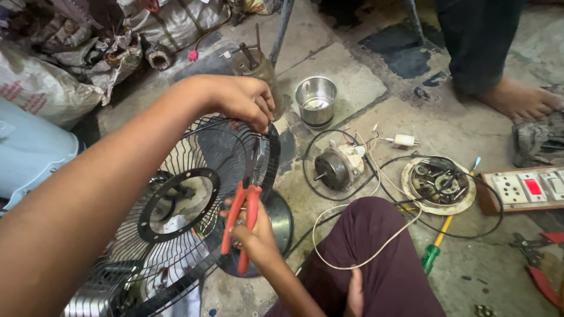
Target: The person disassembles the grill of an electric fan by hand and using pliers, and then removes the motor assembly.
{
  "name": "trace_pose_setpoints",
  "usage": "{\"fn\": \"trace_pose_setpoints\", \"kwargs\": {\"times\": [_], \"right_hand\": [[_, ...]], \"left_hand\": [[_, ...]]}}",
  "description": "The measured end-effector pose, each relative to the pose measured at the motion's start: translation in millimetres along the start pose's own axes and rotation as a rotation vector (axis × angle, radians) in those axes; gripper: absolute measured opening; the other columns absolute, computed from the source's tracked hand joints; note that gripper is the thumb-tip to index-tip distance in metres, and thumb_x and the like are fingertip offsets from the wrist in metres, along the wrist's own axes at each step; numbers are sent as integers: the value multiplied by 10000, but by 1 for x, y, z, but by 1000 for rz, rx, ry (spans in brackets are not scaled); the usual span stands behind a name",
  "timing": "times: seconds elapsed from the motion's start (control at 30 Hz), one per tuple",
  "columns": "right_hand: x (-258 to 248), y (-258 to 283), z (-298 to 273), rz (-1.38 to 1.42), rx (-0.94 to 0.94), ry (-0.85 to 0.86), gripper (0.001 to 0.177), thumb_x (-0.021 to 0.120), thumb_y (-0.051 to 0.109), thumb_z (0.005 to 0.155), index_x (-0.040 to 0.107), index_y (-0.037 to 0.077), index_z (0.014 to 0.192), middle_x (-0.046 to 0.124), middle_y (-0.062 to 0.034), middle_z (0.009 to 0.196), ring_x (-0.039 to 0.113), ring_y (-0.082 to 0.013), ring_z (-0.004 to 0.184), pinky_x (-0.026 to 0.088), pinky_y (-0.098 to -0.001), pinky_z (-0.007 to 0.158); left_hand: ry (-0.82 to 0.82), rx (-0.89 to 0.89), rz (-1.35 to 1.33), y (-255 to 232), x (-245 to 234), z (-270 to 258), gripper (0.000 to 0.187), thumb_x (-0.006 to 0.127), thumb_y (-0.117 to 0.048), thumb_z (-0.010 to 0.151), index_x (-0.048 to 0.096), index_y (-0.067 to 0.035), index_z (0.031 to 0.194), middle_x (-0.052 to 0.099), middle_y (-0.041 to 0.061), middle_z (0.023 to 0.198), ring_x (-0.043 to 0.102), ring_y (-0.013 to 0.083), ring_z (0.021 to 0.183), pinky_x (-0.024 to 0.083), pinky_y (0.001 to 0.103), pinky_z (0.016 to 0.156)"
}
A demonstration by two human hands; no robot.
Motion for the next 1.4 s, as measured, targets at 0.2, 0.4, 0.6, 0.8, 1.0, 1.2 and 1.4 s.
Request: {"fn": "trace_pose_setpoints", "kwargs": {"times": [0.2, 0.4, 0.6, 0.8, 1.0, 1.2, 1.4], "right_hand": [[6, -1, -1, -5, -10, -43, 834, 537, -56, 757, 299, 22, 1552, 551, -131, 1389, 631, -263, 1227, 560, -407, 922], [5, -3, -2, 47, 1, -75, 835, 538, -37, 772, 281, 30, 1564, 554, -141, 1390, 632, -275, 1221, 533, -421, 999], [3, -7, 1, 59, -26, -86, 836, 529, -60, 781, 288, 36, 1575, 563, -106, 1291, 639, -225, 1127, 542, -376, 983], [5, -12, 3, 65, 36, -238, 825, 526, -83, 743, 306, 107, 1514, 563, -69, 1113, 598, -164, 903, 511, -317, 771], [21, 17, -1, 362, -16, -23, 702, 530, 12, 702, 429, 26, 1396, 562, -105, 1109, 611, -210, 949, 486, -280, 764], [61, 46, -12, 1120, 25, 292, 670, 620, 83, 715, 435, 59, 1358, 544, -68, 1037, 596, -185, 922, 418, -245, 689], [66, 69, -20, 1785, 15, 608, 471, 597, 38, 896, 453, 62, 1344, 562, -22, 952, 627, -137, 785, 396, -275, 660]], "left_hand": [[-9, -3, -5, -4, 0, -2, 627, 817, -137, 662, 636, 57, 1230, 769, 121, 1184, 723, 185, 989, 602, 349, 695], [1, -36, 26, -7, 0, -4, 610, 799, -153, 678, 643, 38, 1236, 757, 97, 1211, 714, 182, 1002, 606, 356, 698], [10, -8, 35, -9, -1, -2, 621, 805, -161, 675, 633, 36, 1238, 757, 105, 1240, 723, 183, 1020, 607, 341, 717], [5, -64, 14, -5, 0, -6, 625, 786, -170, 679, 613, -2, 1256, 735, 67, 1273, 702, 173, 990, 594, 362, 673], [40, 68, 40, -9, 0, 1, 599, 808, -134, 696, 619, 41, 1237, 763, 128, 1214, 724, 157, 993, 591, 295, 736], [41, 6, -43, -6, 1, -8, 609, 788, -128, 685, 584, 6, 1244, 759, 76, 1181, 690, 163, 904, 556, 318, 592], [29, -17, -31, -4, 5, -4, 584, 780, -141, 713, 603, 6, 1249, 762, 119, 1163, 685, 191, 921, 547, 327, 620]]}}
Point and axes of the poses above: each hand's wrist, its own z-axis towards the middle knuckle, its own x-axis out of the palm, y = z × x, the point moved 4 cm from there along z, towards the middle knuckle
